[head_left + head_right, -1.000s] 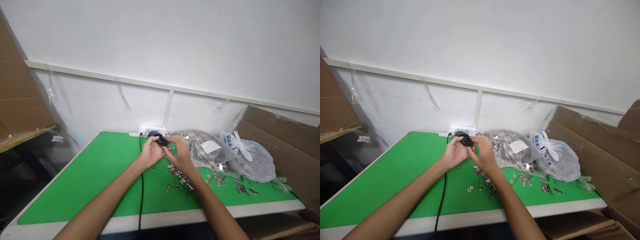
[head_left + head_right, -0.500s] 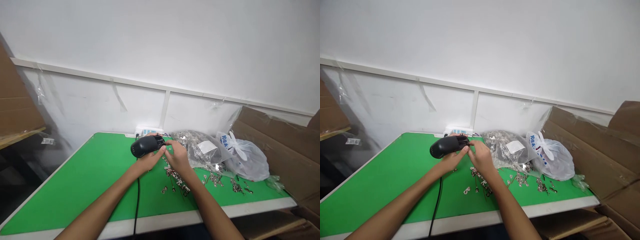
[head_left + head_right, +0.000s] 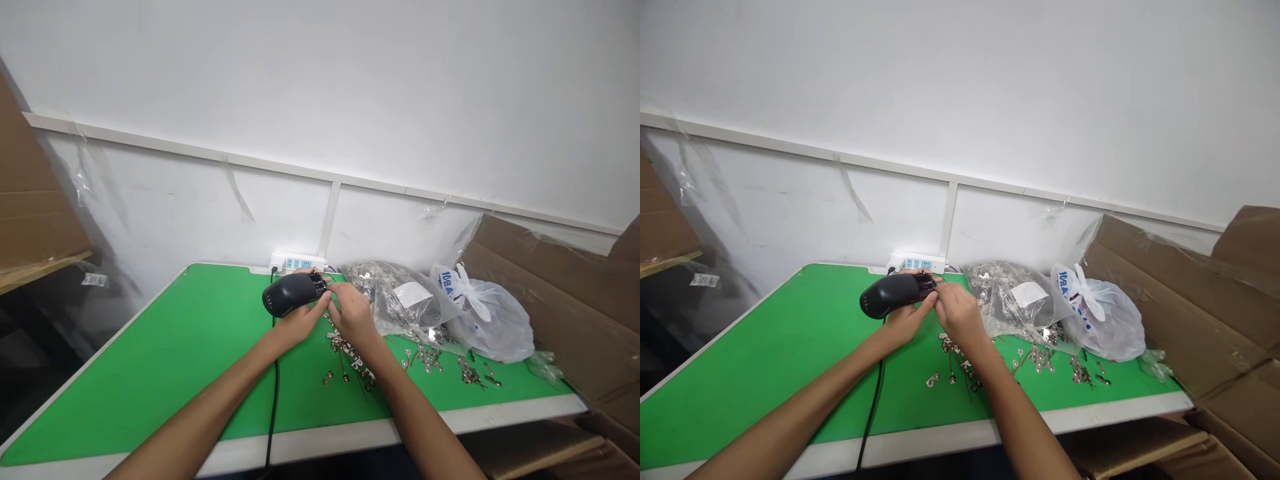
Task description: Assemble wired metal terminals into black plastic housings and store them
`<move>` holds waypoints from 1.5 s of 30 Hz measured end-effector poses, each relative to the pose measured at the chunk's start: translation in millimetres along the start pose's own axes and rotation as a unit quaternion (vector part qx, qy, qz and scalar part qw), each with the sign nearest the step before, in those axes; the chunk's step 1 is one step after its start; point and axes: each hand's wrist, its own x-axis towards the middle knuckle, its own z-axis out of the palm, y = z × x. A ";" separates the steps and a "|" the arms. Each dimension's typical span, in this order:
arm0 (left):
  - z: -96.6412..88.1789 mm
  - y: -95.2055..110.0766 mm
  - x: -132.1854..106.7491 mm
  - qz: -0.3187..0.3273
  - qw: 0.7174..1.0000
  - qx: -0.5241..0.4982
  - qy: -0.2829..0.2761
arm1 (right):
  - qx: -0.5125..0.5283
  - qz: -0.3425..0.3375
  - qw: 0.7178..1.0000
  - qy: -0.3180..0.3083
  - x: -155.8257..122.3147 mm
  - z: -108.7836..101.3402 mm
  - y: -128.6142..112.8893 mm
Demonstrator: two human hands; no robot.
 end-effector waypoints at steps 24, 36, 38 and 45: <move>-45.3 22.6 36.3 -0.272 0.873 -0.397 -0.082 | 0.051 0.094 0.994 -0.005 -5.7 -1.0 14.8; -43.1 24.5 36.4 -0.219 0.903 -0.368 -0.038 | 0.051 0.117 0.992 -0.011 -9.0 4.3 19.5; -41.8 36.4 31.9 -0.182 0.914 -0.363 -0.008 | 0.047 0.125 0.991 0.003 -10.3 3.3 22.9; -63.9 118.4 -59.9 -0.183 0.942 -0.270 0.078 | 0.014 0.127 0.986 0.104 2.8 -16.0 23.2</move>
